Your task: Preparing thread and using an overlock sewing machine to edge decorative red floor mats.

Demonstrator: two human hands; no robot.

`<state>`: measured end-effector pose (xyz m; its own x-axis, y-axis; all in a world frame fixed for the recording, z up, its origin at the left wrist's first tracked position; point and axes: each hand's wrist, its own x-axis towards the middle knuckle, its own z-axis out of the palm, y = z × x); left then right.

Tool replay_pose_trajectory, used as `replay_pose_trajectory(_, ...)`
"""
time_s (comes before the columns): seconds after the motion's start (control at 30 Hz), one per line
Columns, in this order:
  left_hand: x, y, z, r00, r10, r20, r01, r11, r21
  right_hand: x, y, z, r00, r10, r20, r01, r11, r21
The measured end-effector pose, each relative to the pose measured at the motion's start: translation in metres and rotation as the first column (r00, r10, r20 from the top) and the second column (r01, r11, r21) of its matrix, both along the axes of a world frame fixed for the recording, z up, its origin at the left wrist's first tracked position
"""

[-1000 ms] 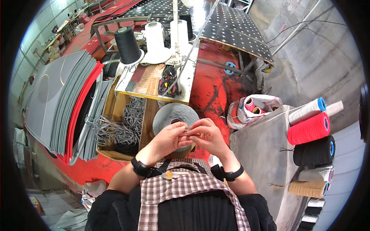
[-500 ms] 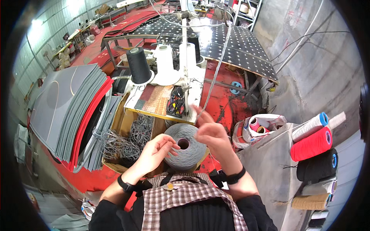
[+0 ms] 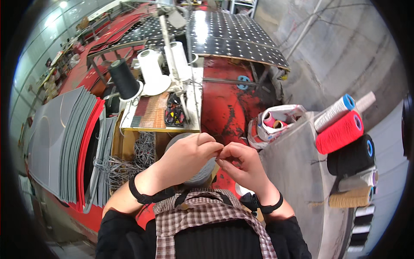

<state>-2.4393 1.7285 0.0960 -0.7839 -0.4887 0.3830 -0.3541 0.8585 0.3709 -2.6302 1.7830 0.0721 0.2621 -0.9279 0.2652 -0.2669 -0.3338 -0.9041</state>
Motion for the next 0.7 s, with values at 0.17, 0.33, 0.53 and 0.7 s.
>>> replay_pose_trajectory(0.17,-0.014,0.007,-0.020,0.910,0.198,-0.365,-0.041,0.918,0.395,-0.012,0.012,-0.001,0.953,-0.136,0.270,0.098,0.984,0.150)
replay_pose_trajectory(0.33,-0.016,0.015,-0.031,0.807,0.323,-0.494,0.138,0.710,0.690,-0.020,0.013,-0.006,0.869,-0.272,0.414,0.185,0.954,0.237)
replay_pose_trajectory(0.53,-0.019,0.026,-0.038,0.740,0.439,-0.509,0.277,0.491,0.826,-0.013,0.015,-0.013,0.879,-0.247,0.407,0.163,0.959,0.232)
replay_pose_trajectory(0.7,-0.020,0.028,-0.040,0.712,0.504,-0.489,0.333,0.370,0.867,-0.006,0.019,-0.016,0.881,-0.198,0.430,0.109,0.969,0.221)
